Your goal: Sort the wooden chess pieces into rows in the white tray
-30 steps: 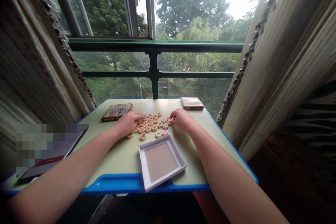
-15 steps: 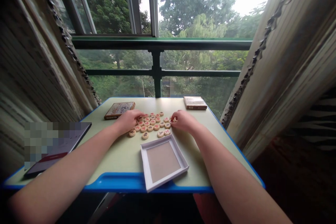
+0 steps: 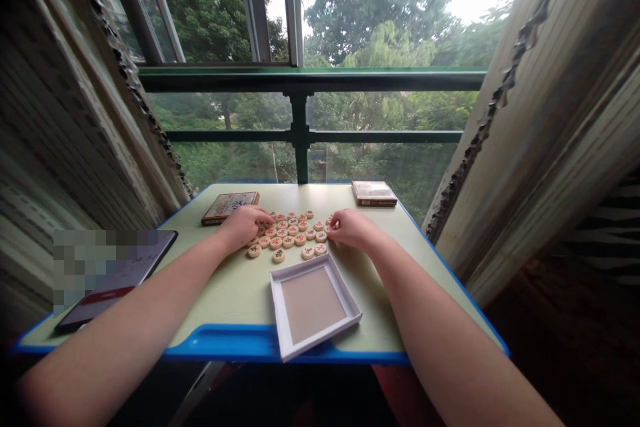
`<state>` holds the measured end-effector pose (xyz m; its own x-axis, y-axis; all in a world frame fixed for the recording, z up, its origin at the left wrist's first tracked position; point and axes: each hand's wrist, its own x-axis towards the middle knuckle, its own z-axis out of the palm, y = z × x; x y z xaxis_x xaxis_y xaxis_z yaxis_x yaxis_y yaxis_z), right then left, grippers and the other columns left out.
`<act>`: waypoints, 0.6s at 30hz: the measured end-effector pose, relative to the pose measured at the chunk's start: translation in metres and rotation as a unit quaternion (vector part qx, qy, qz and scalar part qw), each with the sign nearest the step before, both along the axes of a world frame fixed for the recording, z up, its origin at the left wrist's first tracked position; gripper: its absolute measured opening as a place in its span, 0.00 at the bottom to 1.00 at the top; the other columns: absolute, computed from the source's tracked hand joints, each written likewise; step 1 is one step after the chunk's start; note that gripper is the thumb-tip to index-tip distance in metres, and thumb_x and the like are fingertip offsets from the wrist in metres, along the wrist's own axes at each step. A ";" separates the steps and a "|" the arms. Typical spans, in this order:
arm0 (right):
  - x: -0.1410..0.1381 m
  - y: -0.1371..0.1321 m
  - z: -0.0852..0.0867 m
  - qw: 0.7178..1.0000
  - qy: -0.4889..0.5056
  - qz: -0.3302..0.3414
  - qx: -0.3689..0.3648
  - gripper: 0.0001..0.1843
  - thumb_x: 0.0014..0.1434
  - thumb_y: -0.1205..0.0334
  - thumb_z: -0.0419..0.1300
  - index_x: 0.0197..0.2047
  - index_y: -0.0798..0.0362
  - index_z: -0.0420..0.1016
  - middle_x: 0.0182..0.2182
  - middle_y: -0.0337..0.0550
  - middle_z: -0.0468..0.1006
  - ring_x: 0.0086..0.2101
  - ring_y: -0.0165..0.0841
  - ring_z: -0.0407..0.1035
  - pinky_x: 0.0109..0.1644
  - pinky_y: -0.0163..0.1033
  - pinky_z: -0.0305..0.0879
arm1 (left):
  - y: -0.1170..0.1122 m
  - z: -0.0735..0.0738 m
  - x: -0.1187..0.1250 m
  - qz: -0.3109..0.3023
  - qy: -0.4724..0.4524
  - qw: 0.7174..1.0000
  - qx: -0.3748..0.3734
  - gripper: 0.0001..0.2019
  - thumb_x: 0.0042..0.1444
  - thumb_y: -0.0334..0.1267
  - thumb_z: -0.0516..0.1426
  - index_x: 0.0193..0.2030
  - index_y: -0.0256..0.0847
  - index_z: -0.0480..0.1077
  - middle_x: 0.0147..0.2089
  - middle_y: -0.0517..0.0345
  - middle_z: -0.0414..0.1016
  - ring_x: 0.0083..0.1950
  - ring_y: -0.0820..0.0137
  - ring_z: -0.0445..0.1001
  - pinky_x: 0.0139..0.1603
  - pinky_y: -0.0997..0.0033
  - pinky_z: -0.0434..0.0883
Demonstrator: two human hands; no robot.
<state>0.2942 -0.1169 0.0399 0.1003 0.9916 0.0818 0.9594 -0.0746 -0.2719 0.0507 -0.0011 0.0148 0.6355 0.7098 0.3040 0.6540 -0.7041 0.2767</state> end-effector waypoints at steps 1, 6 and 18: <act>0.000 0.000 0.001 1.000 -0.001 -0.004 -0.001 0.12 0.48 0.58 0.60 0.35 0.54 0.77 0.31 0.43 0.76 0.29 0.32 0.66 0.28 0.33 0.56 | 0.000 0.000 0.000 0.002 -0.004 1.000 -0.004 0.23 0.39 0.21 0.49 0.36 0.43 0.79 0.42 0.58 0.78 0.43 0.68 0.74 0.48 0.73 0.70; -0.013 -0.009 0.012 0.996 0.042 0.035 0.065 0.12 0.48 0.57 0.61 0.34 0.55 0.76 0.31 0.43 0.73 0.31 0.31 0.65 0.31 0.33 0.57 | -0.003 0.002 0.001 0.006 -0.027 1.000 -0.009 0.24 0.39 0.21 0.47 0.35 0.43 0.79 0.41 0.59 0.78 0.43 0.69 0.74 0.50 0.74 0.69; -0.059 -0.040 0.018 0.950 0.060 0.304 -0.027 0.09 0.44 0.62 0.65 0.32 0.52 0.75 0.33 0.40 0.72 0.35 0.31 0.65 0.37 0.33 0.60 | -0.005 0.005 0.002 -0.006 -0.001 1.000 0.005 0.19 0.42 0.24 0.49 0.33 0.42 0.79 0.38 0.58 0.79 0.42 0.68 0.74 0.47 0.73 0.70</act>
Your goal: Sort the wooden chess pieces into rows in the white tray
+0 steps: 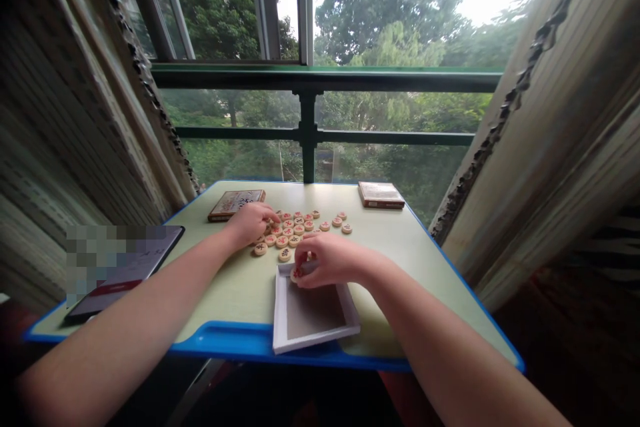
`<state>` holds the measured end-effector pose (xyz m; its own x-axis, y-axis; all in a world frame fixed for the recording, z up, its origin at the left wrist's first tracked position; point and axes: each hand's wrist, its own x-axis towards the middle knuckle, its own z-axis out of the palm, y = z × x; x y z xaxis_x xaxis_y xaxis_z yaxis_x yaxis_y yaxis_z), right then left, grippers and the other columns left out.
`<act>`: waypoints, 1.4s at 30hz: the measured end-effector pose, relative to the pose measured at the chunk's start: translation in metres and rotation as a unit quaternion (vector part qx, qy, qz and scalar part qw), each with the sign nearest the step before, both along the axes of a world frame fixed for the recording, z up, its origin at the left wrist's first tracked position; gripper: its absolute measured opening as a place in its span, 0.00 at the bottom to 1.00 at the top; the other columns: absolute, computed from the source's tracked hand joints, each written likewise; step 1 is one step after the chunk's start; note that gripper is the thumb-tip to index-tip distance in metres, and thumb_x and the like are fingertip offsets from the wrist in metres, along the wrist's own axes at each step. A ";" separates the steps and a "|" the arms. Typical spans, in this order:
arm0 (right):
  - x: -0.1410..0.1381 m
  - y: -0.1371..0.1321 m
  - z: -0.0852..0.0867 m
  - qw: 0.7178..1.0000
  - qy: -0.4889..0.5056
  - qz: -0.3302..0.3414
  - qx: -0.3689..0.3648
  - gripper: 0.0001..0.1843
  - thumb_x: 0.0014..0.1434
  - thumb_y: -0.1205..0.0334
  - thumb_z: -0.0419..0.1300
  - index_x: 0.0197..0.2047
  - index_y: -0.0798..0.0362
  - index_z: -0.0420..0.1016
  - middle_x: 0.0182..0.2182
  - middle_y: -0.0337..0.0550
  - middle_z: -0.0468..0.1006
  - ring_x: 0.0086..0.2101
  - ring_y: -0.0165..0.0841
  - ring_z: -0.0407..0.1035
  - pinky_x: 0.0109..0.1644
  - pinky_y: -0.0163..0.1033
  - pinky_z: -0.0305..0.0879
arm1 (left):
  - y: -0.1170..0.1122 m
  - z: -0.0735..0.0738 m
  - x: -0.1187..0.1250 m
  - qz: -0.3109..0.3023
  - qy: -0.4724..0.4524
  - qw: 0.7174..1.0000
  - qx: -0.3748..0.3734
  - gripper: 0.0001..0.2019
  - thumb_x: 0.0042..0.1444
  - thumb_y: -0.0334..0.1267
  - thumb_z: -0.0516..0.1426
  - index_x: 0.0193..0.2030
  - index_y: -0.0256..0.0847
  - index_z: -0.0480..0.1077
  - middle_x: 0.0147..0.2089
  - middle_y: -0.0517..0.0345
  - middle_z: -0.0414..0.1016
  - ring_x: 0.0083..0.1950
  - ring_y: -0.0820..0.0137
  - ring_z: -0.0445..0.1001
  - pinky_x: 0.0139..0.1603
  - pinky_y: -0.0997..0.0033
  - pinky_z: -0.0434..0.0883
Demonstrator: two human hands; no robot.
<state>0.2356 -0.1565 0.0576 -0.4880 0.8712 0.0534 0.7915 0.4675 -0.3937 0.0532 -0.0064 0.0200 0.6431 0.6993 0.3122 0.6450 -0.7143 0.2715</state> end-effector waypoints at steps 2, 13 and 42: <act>-0.001 0.001 -0.003 1.000 -0.005 -0.008 0.010 0.08 0.44 0.64 0.64 0.32 0.52 0.74 0.31 0.39 0.72 0.31 0.30 0.65 0.33 0.32 0.60 | 0.000 0.000 0.000 -0.002 0.000 1.000 0.002 0.18 0.43 0.25 0.49 0.33 0.41 0.79 0.38 0.57 0.79 0.42 0.67 0.73 0.47 0.72 0.70; 0.001 0.001 0.007 0.995 0.092 -0.017 -0.029 0.09 0.51 0.61 0.60 0.36 0.52 0.76 0.32 0.38 0.76 0.33 0.29 0.67 0.36 0.31 0.61 | -0.004 0.002 0.002 -0.002 0.005 1.000 0.010 0.19 0.44 0.24 0.49 0.34 0.41 0.78 0.39 0.56 0.78 0.42 0.67 0.73 0.48 0.70 0.69; 0.021 0.050 -0.032 0.951 -0.056 -0.261 0.155 0.15 0.57 0.51 0.55 0.37 0.49 0.80 0.42 0.45 0.75 0.40 0.39 0.61 0.44 0.41 0.58 | -0.012 0.017 -0.006 -0.047 0.067 0.996 -0.044 0.11 0.50 0.36 0.53 0.33 0.43 0.78 0.39 0.55 0.77 0.38 0.67 0.74 0.40 0.72 0.67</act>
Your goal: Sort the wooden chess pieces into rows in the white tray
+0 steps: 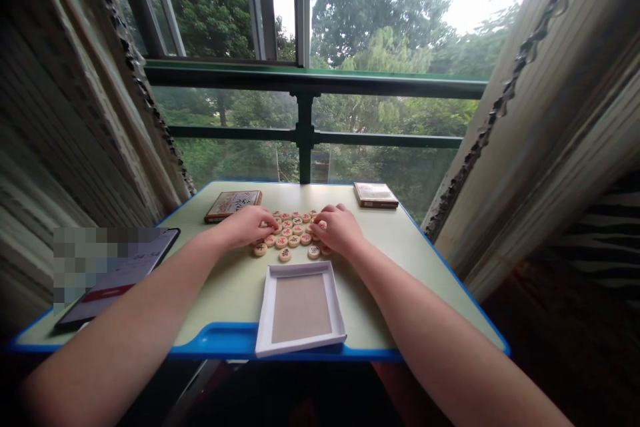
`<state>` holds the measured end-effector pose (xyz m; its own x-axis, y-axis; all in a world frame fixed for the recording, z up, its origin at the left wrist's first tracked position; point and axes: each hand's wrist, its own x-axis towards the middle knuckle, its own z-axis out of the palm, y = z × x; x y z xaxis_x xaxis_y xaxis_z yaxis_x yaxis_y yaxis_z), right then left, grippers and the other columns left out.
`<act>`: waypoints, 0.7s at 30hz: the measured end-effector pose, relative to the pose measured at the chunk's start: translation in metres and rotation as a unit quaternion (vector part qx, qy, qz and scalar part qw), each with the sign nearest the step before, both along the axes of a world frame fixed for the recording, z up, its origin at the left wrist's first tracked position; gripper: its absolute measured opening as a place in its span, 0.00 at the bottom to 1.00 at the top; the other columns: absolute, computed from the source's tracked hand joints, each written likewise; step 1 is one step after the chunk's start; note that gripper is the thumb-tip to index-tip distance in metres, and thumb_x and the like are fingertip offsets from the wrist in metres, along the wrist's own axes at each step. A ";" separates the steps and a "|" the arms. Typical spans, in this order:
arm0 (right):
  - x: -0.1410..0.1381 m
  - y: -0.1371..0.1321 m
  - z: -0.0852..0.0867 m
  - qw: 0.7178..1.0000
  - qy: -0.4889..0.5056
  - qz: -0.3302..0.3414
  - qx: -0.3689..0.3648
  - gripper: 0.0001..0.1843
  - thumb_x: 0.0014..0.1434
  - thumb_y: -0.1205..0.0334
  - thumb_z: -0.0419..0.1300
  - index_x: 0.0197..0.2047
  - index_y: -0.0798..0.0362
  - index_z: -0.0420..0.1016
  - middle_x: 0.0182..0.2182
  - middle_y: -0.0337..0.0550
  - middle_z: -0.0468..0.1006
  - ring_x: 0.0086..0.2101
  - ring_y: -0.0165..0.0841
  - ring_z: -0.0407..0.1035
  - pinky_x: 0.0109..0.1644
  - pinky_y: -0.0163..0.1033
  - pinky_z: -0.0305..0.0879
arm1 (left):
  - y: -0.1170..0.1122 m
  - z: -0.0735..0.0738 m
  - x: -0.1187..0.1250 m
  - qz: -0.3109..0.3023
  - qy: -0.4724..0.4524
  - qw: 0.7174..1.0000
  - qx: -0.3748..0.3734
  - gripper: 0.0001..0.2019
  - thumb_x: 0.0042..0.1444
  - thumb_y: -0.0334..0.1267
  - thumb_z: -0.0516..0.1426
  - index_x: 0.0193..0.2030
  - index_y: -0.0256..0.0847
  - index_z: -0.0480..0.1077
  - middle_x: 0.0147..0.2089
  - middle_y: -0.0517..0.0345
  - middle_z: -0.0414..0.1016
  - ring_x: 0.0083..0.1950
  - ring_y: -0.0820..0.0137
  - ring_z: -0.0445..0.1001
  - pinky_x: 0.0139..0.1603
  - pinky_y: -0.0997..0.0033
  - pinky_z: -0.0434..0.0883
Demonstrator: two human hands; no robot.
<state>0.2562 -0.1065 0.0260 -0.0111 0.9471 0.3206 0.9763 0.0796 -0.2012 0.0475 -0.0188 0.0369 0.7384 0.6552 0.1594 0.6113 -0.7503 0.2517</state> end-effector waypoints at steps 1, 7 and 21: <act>-0.001 0.000 0.000 1.000 0.006 -0.008 0.001 0.15 0.56 0.51 0.56 0.38 0.49 0.80 0.41 0.45 0.75 0.40 0.39 0.61 0.44 0.41 0.58 | 0.000 -0.002 0.002 -0.004 0.000 1.000 0.014 0.11 0.50 0.37 0.53 0.33 0.43 0.77 0.38 0.55 0.77 0.38 0.67 0.74 0.41 0.72 0.67; -0.004 0.002 0.000 0.998 0.050 -0.043 -0.013 0.11 0.51 0.54 0.60 0.34 0.47 0.81 0.39 0.45 0.73 0.41 0.39 0.60 0.45 0.40 0.58 | -0.005 -0.007 0.011 0.052 -0.026 0.994 0.090 0.12 0.53 0.41 0.51 0.33 0.40 0.74 0.36 0.52 0.74 0.39 0.64 0.72 0.37 0.70 0.66; 0.002 0.006 -0.005 0.995 0.088 -0.051 -0.016 0.14 0.51 0.53 0.60 0.37 0.50 0.79 0.32 0.44 0.74 0.37 0.36 0.63 0.40 0.36 0.58 | -0.003 -0.011 0.008 0.005 -0.086 0.992 0.087 0.11 0.54 0.41 0.51 0.32 0.39 0.73 0.35 0.54 0.74 0.34 0.69 0.70 0.36 0.70 0.65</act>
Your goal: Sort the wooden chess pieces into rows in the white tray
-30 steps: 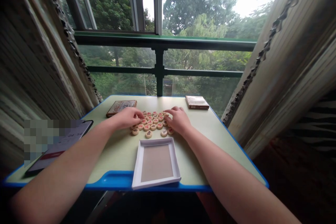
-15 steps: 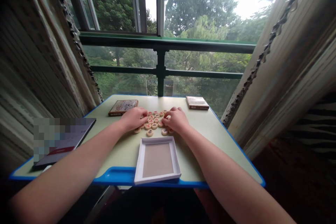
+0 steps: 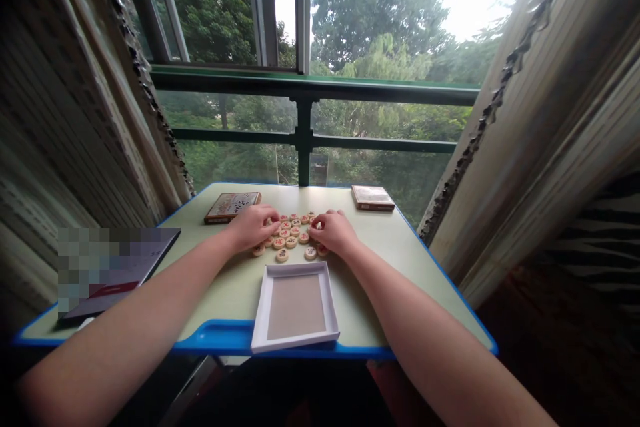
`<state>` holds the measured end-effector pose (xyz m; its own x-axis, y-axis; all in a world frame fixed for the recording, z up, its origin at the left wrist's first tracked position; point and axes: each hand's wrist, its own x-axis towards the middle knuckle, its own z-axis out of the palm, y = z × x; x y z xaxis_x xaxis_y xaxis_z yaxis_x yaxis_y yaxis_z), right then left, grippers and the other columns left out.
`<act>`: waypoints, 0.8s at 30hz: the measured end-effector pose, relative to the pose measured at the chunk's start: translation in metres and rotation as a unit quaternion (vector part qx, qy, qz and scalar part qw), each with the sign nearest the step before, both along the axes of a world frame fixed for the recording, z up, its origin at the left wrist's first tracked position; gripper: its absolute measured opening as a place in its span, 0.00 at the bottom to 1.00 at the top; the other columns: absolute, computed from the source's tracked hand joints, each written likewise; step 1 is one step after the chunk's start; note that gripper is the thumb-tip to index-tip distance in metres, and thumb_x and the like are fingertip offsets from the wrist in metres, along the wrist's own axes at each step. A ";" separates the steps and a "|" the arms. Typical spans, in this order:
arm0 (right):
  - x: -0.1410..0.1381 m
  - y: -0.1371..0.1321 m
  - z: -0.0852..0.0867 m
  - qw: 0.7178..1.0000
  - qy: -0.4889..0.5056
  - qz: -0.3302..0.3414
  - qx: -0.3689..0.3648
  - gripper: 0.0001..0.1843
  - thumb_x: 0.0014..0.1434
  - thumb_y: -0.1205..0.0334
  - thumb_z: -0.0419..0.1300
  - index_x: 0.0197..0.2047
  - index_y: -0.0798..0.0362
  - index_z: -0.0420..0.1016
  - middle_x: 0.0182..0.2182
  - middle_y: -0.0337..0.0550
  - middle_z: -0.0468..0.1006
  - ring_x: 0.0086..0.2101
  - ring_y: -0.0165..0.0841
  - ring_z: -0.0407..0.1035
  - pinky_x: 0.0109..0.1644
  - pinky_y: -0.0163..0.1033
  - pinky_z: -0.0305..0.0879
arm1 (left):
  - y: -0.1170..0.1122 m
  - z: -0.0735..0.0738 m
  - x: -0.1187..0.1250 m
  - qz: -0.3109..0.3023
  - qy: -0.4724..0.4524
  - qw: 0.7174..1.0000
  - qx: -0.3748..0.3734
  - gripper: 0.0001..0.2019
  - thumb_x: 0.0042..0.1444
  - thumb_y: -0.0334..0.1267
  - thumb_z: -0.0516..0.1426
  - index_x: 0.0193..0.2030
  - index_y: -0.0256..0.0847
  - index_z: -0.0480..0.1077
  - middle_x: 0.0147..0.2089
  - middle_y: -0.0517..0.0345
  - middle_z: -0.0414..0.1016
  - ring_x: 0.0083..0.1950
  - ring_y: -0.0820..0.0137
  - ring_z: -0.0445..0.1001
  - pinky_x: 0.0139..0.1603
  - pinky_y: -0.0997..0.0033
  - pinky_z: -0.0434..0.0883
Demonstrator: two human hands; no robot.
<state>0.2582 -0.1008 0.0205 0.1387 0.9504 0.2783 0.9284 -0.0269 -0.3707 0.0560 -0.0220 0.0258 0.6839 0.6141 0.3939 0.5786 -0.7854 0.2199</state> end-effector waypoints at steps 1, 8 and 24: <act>0.000 0.000 0.000 1.000 -0.006 -0.001 -0.004 0.14 0.51 0.52 0.60 0.36 0.50 0.79 0.32 0.44 0.74 0.37 0.36 0.63 0.39 0.36 0.58 | 0.001 0.000 0.000 0.004 -0.003 1.000 0.001 0.11 0.54 0.41 0.51 0.33 0.39 0.73 0.35 0.54 0.74 0.34 0.69 0.70 0.36 0.70 0.65; 0.000 0.000 0.003 1.000 -0.021 -0.022 -0.004 0.12 0.49 0.54 0.60 0.34 0.51 0.79 0.32 0.45 0.75 0.37 0.38 0.64 0.38 0.37 0.58 | 0.001 0.001 -0.002 -0.002 0.013 1.000 -0.016 0.11 0.53 0.41 0.52 0.32 0.40 0.74 0.35 0.55 0.74 0.33 0.69 0.70 0.36 0.70 0.66; -0.047 -0.051 0.024 0.921 -0.045 0.387 0.021 0.09 0.48 0.56 0.65 0.31 0.53 0.77 0.29 0.41 0.73 0.33 0.31 0.63 0.44 0.38 0.58 | 0.006 0.002 -0.004 0.009 0.020 1.000 0.004 0.11 0.53 0.41 0.52 0.32 0.40 0.74 0.34 0.55 0.74 0.35 0.68 0.71 0.38 0.71 0.66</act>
